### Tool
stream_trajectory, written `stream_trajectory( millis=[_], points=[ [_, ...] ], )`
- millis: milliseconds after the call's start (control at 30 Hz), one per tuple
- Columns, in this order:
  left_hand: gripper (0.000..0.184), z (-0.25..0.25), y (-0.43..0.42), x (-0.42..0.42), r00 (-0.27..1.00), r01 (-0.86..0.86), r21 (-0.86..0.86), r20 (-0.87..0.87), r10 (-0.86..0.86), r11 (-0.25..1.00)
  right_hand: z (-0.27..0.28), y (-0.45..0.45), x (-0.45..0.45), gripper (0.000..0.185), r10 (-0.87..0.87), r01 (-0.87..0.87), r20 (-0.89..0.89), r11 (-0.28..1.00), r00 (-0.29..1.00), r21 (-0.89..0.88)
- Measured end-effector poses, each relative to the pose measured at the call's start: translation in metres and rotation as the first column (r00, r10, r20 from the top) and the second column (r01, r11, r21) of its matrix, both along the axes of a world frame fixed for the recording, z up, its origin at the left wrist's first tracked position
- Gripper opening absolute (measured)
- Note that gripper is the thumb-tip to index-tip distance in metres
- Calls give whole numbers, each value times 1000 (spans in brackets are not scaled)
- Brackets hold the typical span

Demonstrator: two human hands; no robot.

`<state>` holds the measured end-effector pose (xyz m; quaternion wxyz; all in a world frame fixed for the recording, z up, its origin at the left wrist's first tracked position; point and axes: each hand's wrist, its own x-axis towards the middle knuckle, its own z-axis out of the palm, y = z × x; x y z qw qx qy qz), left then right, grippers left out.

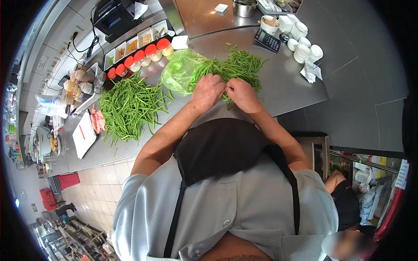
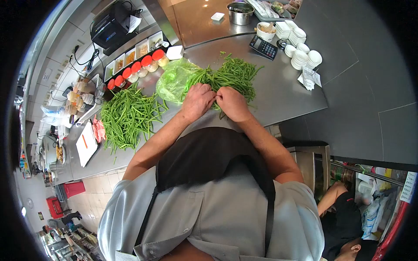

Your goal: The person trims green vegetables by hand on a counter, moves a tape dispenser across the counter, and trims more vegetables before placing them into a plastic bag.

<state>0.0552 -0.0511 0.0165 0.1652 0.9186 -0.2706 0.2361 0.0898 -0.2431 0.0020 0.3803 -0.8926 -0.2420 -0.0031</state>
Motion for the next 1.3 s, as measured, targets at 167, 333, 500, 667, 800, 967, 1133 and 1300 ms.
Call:
stream_trajectory(
  millis=[167,333,500,667,800,967,1133,1300],
  points=[
    [12,-7,-5,-1,989,-40,1,-141,40,999,20,-4,-8,16,59,-34,162,987,985,-155],
    [9,0,-3,-9,951,-129,-197,-302,65,972,2,-2,1,18,72,-71,-9,993,997,89],
    [11,-4,0,-10,627,-471,-659,-717,-303,586,1,2,6,19,330,349,-781,754,530,556],
    [11,-7,14,-6,709,-612,-790,-532,-463,-29,-17,-9,10,21,-12,136,-346,932,938,335],
    [11,-7,34,-7,697,-633,-754,-454,-555,-178,-27,-22,12,23,49,-12,-166,977,985,215],
    [11,-15,28,-6,655,-670,-703,-407,-637,-240,9,8,-1,27,198,-80,-437,958,877,274],
    [12,-23,27,-8,638,-709,-659,-446,-628,-252,1,0,-5,29,252,-175,-356,957,900,233],
    [11,-31,23,-17,559,-774,-606,-519,-647,-184,18,-7,-21,25,258,-238,-293,966,921,102]
  ],
)
